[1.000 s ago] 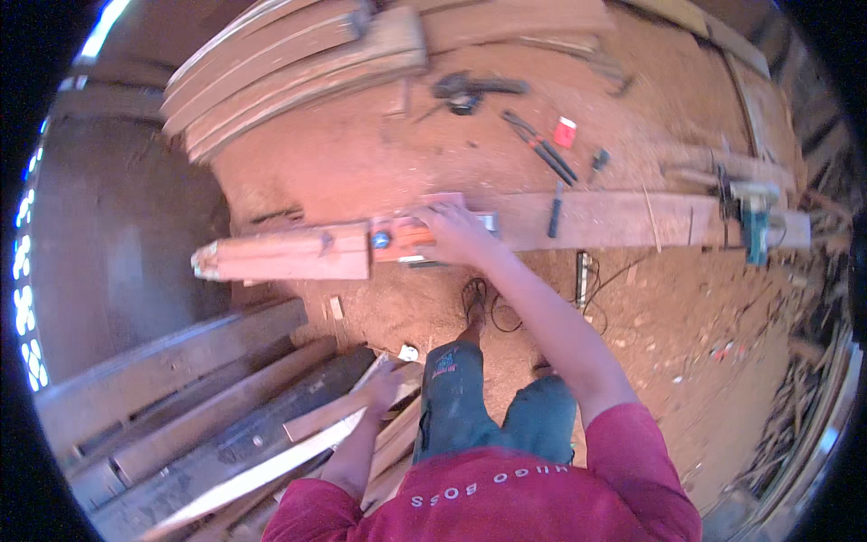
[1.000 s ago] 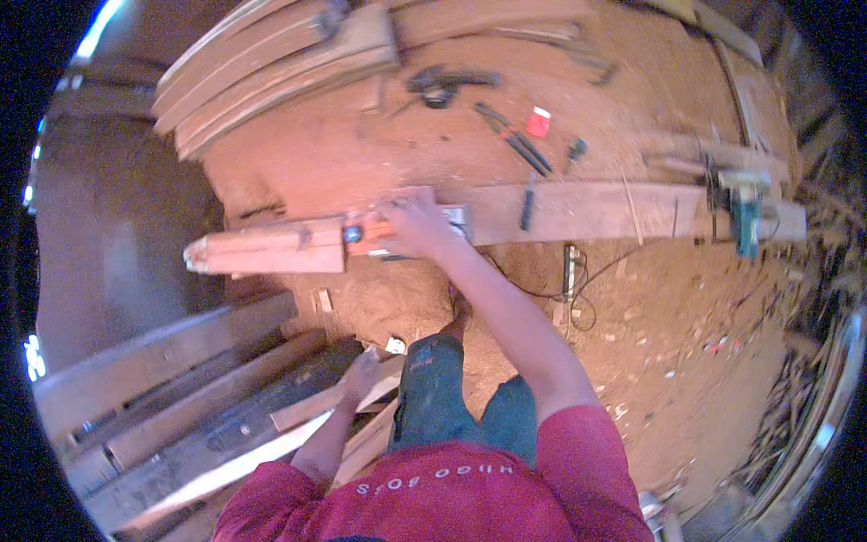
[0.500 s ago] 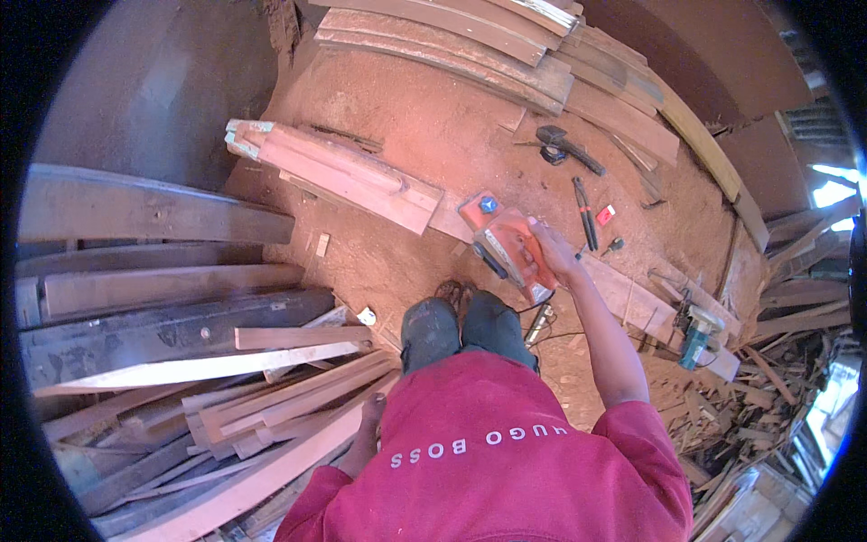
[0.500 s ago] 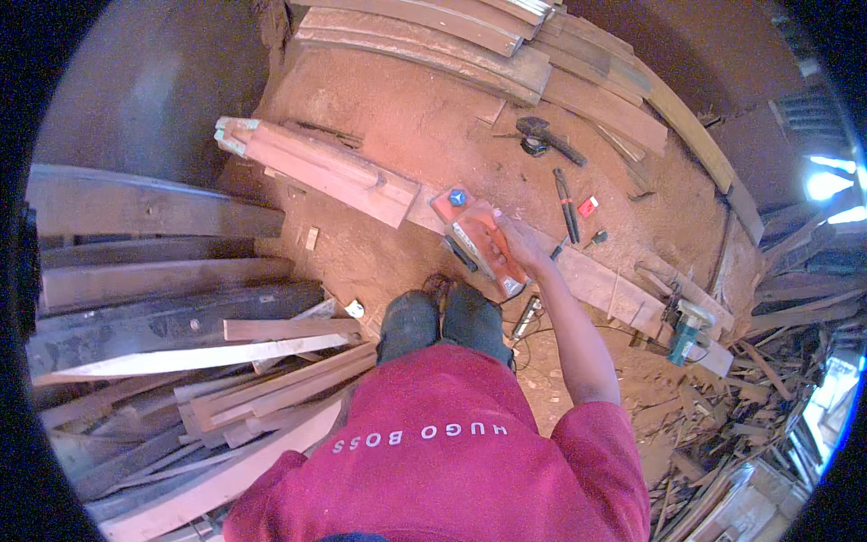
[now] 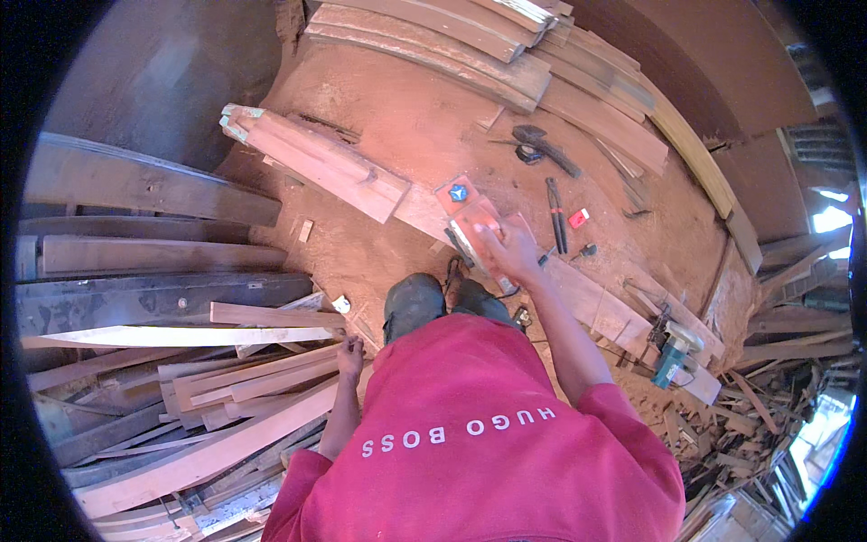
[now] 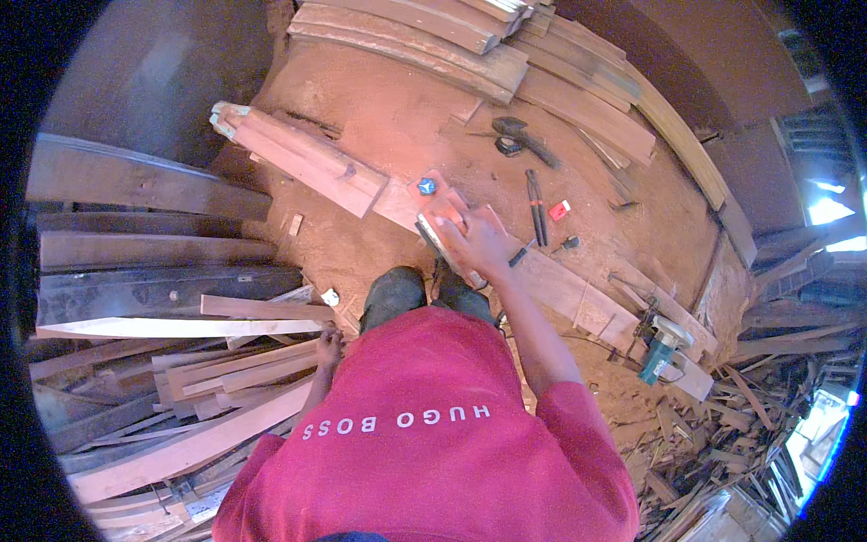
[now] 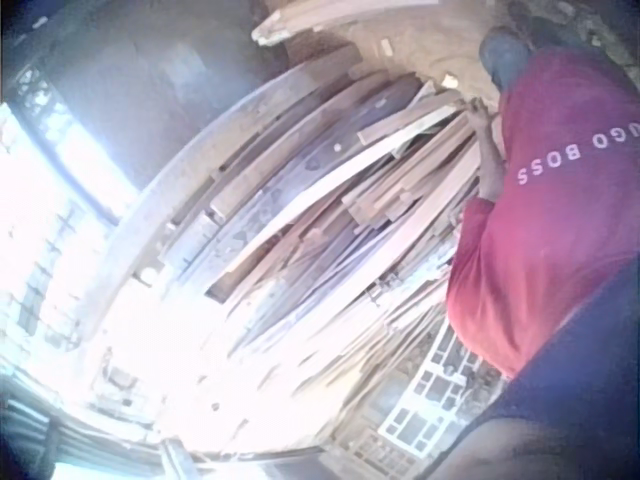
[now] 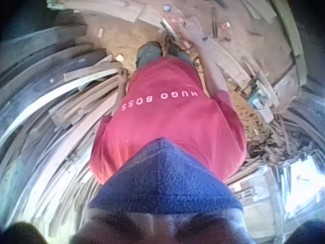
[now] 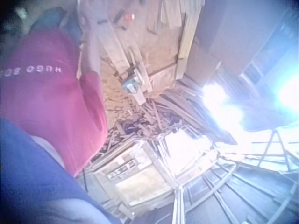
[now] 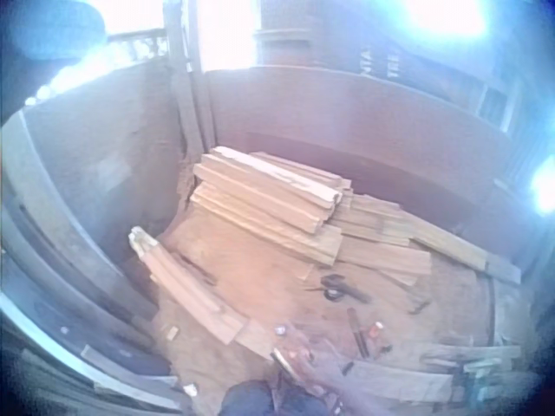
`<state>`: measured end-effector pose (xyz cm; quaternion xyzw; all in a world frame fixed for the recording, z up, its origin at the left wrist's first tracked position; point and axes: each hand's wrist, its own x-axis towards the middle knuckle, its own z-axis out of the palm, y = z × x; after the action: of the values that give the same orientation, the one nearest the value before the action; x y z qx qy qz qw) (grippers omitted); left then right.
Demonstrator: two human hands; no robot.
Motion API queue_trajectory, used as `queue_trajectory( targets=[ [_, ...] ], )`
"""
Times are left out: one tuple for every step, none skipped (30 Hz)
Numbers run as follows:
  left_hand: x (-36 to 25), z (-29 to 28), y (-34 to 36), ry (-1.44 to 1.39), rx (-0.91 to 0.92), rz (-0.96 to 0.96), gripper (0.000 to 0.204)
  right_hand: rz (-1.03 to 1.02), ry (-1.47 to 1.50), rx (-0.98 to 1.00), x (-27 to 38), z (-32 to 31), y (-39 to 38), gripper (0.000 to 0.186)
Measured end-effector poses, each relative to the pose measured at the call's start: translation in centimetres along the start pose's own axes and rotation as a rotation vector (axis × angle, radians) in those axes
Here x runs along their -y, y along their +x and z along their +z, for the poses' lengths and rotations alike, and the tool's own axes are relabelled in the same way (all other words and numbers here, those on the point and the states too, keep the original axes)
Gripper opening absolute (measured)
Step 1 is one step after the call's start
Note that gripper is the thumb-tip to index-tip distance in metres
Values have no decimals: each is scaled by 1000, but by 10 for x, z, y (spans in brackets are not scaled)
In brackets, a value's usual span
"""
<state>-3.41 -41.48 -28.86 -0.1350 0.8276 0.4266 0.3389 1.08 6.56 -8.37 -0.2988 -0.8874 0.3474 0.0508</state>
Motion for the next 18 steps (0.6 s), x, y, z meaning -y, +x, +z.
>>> queue_trajectory(
  targets=[
    [-5,7,-9,59,14,25,35,29,13,18,1,-1,1,52],
    [-9,14,-21,118,27,51,35,59,26,34,1,-3,2,52],
    [-15,18,-30,179,42,75,35,49,73,25,-2,-3,2,53],
    [-4,19,-34,181,40,134,35,31,124,23,1,-3,4,54],
    [8,22,-38,182,39,193,34,34,151,47,4,-3,5,53],
    [34,24,-41,184,33,245,34,36,181,79,14,-9,5,53],
    [61,25,-37,235,-17,224,33,42,214,105,20,-13,5,53],
    [64,29,-40,224,2,197,32,49,220,130,17,-11,8,56],
    [70,30,-44,214,16,165,32,54,228,161,18,-7,10,60],
    [76,29,-48,204,31,134,31,60,237,191,17,-4,11,67],
    [83,30,-52,169,24,116,30,46,221,188,17,-2,12,69],
    [100,32,-49,141,14,99,30,33,212,184,16,0,13,71],
    [111,34,-44,114,8,85,29,23,201,175,14,2,14,74],
    [128,40,-43,110,-12,120,29,3,204,198,17,7,16,75],
    [134,41,-43,126,-22,152,29,3,218,216,17,11,19,75],
    [139,41,-41,142,-31,186,28,3,231,233,18,16,21,76],
    [139,35,-37,138,-31,224,28,44,240,259,19,16,22,75],
    [136,29,-33,136,-31,262,29,86,250,285,20,16,23,75]
  ],
)
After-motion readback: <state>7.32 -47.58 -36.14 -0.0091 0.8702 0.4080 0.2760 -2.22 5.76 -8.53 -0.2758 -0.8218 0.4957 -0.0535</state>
